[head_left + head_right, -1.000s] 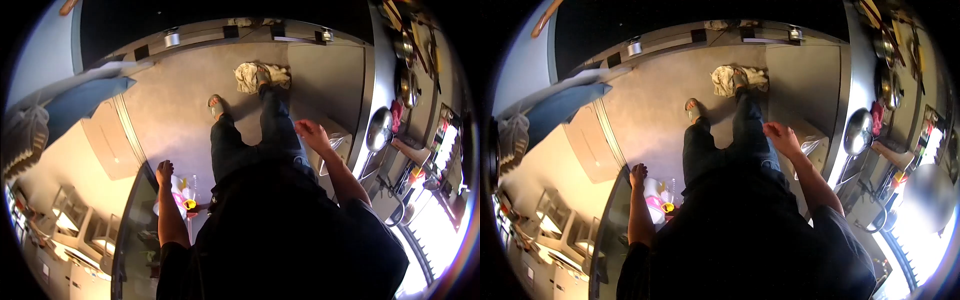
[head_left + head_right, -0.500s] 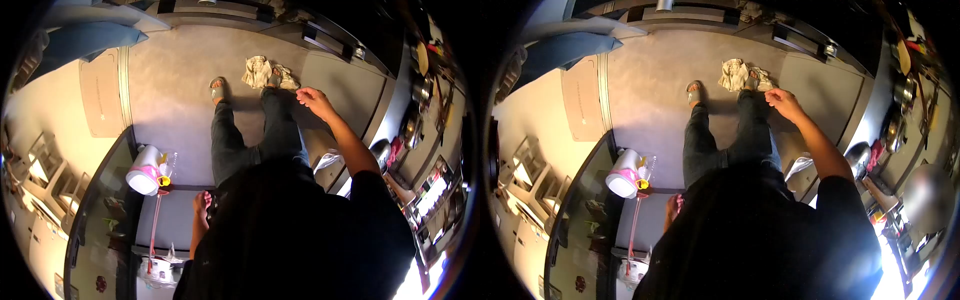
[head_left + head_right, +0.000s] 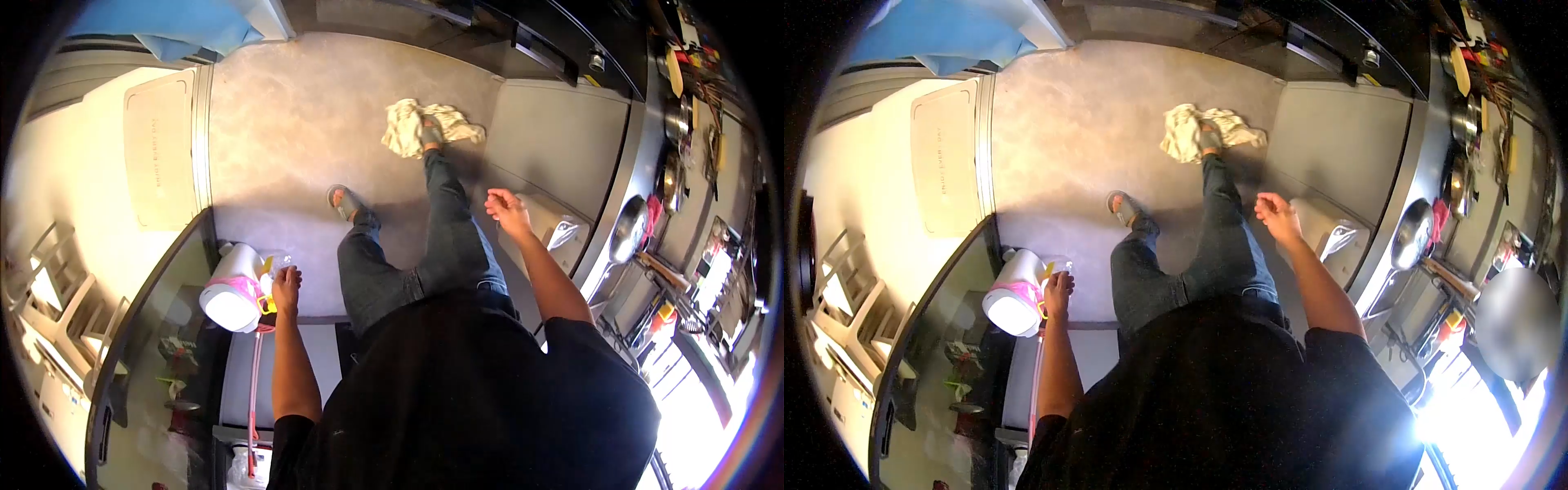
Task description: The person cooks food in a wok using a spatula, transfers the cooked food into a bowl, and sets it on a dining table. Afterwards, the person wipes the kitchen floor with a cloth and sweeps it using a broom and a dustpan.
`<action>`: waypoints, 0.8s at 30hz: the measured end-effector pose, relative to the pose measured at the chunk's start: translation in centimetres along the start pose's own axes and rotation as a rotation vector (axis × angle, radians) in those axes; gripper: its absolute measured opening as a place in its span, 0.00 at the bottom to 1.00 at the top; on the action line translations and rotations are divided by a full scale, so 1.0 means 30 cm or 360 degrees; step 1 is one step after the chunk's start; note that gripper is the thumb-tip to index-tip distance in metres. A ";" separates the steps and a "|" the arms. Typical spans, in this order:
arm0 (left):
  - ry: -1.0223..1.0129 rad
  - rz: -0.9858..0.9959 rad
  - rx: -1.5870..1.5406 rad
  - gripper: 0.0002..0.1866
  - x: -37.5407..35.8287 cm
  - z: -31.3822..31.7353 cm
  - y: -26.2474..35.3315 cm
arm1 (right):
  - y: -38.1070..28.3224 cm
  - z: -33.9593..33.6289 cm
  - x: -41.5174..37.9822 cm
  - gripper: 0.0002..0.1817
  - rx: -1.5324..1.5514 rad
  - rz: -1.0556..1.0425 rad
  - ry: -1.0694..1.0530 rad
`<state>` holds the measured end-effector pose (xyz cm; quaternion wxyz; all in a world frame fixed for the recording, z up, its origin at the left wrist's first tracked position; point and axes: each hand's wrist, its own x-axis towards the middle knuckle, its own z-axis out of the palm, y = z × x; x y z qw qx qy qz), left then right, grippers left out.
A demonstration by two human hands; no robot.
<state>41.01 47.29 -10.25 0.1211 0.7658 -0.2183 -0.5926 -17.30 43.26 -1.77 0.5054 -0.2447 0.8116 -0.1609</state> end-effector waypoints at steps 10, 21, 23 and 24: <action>-0.0226 -0.0482 -0.0125 0.16 -0.229 -0.001 -0.415 | 0.039 0.118 -0.243 0.18 -0.0794 -0.0235 -0.0159; -0.0049 -0.0620 -0.0385 0.13 -0.379 -0.041 -0.482 | 0.074 0.289 0.016 0.33 -0.1229 -0.0030 -0.0505; -0.0004 -0.0307 -0.0175 0.14 -0.325 -0.013 -0.361 | 0.229 0.371 0.125 0.40 -0.1231 -0.0041 -0.0405; 0.0029 -0.0127 -0.0075 0.15 -0.282 0.004 -0.320 | 0.317 0.418 0.184 0.44 -0.1222 -0.0028 -0.0353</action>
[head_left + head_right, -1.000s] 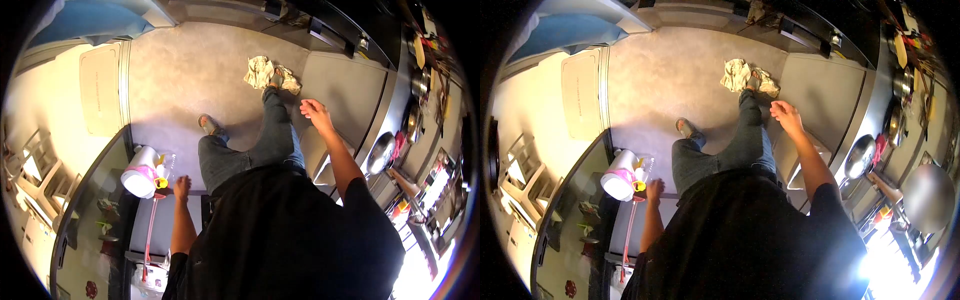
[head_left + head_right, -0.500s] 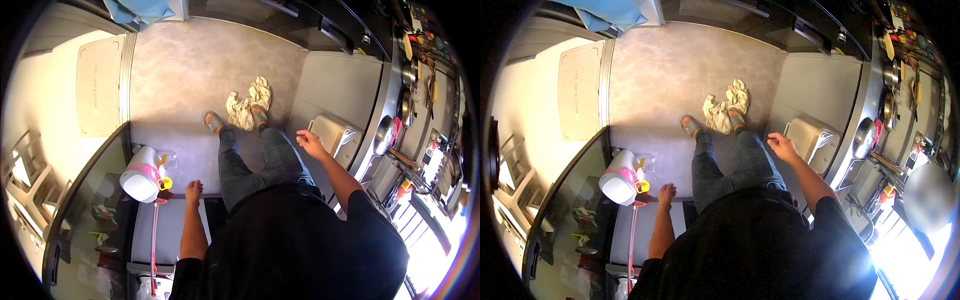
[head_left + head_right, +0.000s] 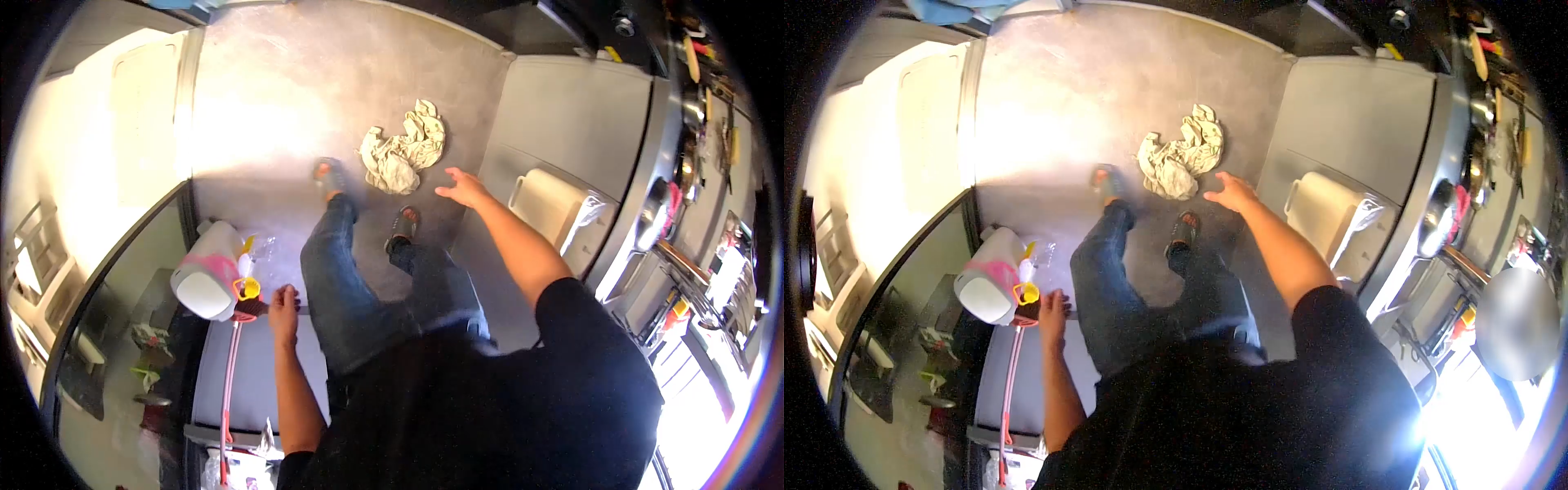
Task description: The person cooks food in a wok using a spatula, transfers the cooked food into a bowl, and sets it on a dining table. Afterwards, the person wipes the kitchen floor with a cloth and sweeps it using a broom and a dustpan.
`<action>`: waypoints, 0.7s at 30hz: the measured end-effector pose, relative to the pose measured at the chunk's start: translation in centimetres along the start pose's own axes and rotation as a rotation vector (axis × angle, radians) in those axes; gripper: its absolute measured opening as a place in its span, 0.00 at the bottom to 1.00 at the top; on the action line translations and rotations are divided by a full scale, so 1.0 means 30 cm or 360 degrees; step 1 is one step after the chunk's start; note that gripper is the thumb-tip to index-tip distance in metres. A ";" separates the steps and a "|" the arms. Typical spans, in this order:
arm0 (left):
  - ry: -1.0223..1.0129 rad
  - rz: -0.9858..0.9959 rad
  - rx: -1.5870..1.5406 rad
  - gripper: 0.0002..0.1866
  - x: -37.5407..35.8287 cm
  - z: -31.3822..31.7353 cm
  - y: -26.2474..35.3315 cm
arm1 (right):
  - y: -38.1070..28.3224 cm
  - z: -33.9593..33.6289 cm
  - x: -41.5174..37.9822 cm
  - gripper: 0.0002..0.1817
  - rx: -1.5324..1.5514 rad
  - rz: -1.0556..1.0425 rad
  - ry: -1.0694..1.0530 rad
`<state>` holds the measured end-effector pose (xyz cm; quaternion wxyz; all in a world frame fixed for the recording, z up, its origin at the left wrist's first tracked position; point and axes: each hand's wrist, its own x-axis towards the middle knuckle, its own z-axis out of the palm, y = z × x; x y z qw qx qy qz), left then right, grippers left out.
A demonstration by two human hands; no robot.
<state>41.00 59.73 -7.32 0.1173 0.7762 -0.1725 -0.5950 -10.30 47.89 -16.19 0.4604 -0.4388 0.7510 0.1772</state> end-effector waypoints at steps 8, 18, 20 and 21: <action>-0.0119 0.0632 0.1708 0.27 0.312 0.241 0.177 | 0.235 0.612 0.946 0.70 0.1091 0.0628 0.0506; -0.0094 0.0508 0.1805 0.20 0.413 0.202 0.286 | -0.087 1.124 0.911 0.49 0.0333 0.0250 0.0463; -0.0105 0.0546 0.1808 0.19 0.399 0.229 0.311 | -0.104 1.229 0.804 0.43 0.0337 0.0200 0.0129; -0.0038 0.0484 0.1700 0.18 0.391 0.256 0.325 | -0.091 1.332 0.757 0.42 0.0298 0.0135 -0.0041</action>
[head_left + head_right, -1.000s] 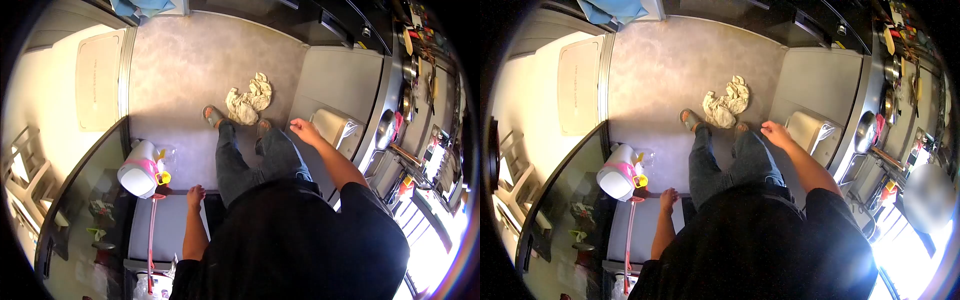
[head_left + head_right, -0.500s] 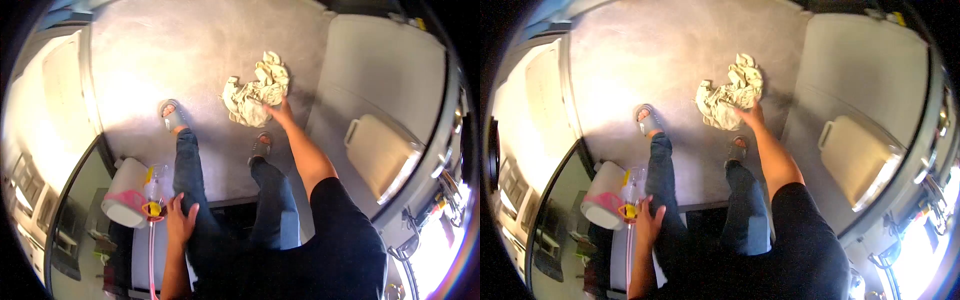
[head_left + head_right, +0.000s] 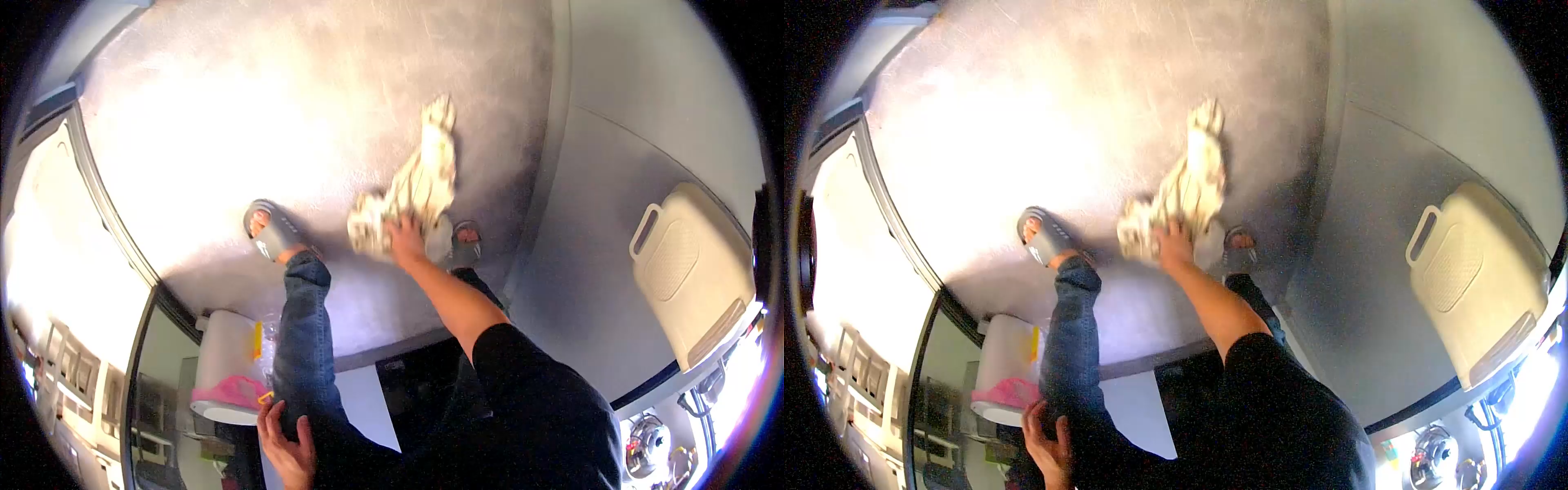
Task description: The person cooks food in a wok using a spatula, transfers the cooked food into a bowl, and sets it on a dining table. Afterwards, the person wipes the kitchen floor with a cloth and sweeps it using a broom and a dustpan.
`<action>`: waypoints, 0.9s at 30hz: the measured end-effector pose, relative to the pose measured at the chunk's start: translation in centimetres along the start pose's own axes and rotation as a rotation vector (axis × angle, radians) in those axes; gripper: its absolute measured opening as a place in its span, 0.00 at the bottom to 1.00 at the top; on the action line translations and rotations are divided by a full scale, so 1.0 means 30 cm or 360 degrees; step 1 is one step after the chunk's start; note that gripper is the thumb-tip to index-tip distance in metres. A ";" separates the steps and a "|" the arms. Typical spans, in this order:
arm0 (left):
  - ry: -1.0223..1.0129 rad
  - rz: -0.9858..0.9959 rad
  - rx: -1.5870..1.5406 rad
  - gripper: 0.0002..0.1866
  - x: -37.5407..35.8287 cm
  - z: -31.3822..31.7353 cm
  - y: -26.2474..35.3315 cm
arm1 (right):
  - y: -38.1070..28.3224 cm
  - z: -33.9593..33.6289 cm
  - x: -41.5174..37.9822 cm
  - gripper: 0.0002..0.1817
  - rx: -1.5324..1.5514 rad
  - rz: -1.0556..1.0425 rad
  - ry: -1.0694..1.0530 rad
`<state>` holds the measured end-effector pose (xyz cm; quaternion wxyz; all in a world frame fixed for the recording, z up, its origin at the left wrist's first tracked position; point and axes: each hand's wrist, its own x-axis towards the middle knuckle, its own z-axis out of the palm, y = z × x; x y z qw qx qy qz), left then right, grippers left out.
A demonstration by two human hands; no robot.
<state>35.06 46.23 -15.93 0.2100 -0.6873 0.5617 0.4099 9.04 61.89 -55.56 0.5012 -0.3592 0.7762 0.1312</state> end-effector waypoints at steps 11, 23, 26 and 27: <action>-0.0049 0.0227 -0.0446 0.24 0.022 -0.079 -0.149 | -0.087 -0.861 0.118 0.45 0.0458 -0.0030 0.0358; 0.0216 -0.0155 -0.0241 0.30 0.122 -0.382 -0.224 | -0.521 -1.469 1.276 0.38 0.1582 -0.0108 0.0587; 0.0182 -0.0215 -0.0300 0.31 0.184 -0.458 -0.331 | -1.047 -1.307 1.184 0.39 0.0343 -0.0054 0.1434; 0.0194 -0.0190 -0.0315 0.31 0.195 -0.468 -0.344 | -1.124 -1.271 1.231 0.39 -0.0006 -0.0088 0.1564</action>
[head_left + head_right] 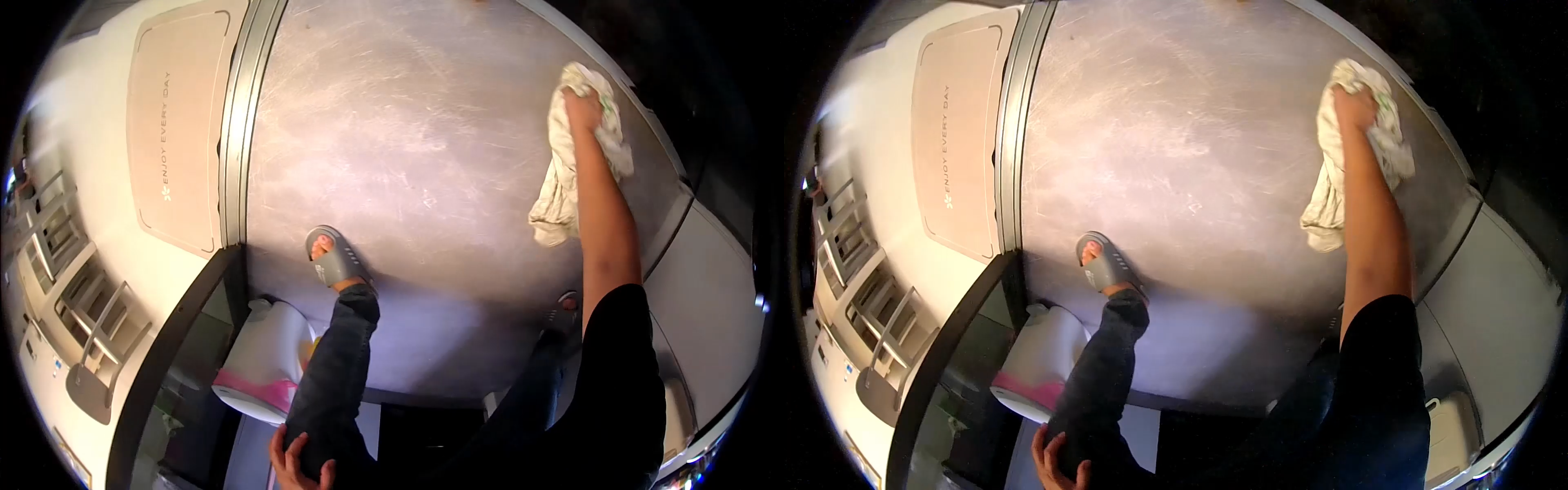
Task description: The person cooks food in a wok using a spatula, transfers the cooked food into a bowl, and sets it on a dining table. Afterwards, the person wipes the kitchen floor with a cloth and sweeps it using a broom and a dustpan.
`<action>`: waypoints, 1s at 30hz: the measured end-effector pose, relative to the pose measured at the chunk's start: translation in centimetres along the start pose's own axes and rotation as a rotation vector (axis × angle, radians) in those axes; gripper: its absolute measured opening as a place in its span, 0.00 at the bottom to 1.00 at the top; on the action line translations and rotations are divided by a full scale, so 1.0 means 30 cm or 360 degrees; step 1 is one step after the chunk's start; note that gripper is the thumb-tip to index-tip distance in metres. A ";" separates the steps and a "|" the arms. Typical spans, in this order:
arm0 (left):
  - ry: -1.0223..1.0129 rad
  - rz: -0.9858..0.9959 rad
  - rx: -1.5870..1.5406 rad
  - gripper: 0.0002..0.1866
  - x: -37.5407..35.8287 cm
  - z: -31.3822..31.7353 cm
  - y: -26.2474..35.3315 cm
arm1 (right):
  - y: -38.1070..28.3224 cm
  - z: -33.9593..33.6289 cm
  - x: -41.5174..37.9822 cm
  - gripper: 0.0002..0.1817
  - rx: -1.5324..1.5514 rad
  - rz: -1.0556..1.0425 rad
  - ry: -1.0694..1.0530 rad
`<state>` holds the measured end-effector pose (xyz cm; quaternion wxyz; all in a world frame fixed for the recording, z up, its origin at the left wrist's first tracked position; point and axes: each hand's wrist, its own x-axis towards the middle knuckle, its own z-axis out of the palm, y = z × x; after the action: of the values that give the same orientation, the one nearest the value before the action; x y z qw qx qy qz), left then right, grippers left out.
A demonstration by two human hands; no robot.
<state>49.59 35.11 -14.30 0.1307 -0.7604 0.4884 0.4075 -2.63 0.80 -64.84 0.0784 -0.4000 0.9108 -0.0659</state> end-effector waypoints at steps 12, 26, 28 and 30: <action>-0.0115 -0.0064 -0.0307 0.33 0.185 -0.195 -0.188 | -1.435 0.111 -0.513 0.34 0.0307 -0.1314 -0.0365; -0.0192 -0.0162 -0.0176 0.31 0.130 -0.137 -0.023 | -0.403 0.060 -1.243 0.27 -0.0450 -0.2186 -0.1269; -0.0228 -0.0191 -0.0149 0.31 0.113 -0.110 0.029 | -0.028 0.002 -1.350 0.22 -0.0471 -0.2278 -0.1336; -0.0227 -0.0153 -0.0070 0.30 0.095 -0.070 0.063 | 0.288 -0.075 -1.402 0.21 -0.0376 -0.2240 -0.1445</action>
<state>49.57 31.11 -14.71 0.1679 -0.7548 0.4317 0.4645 18.79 37.81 -60.44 0.3351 -0.8672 0.3301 0.1634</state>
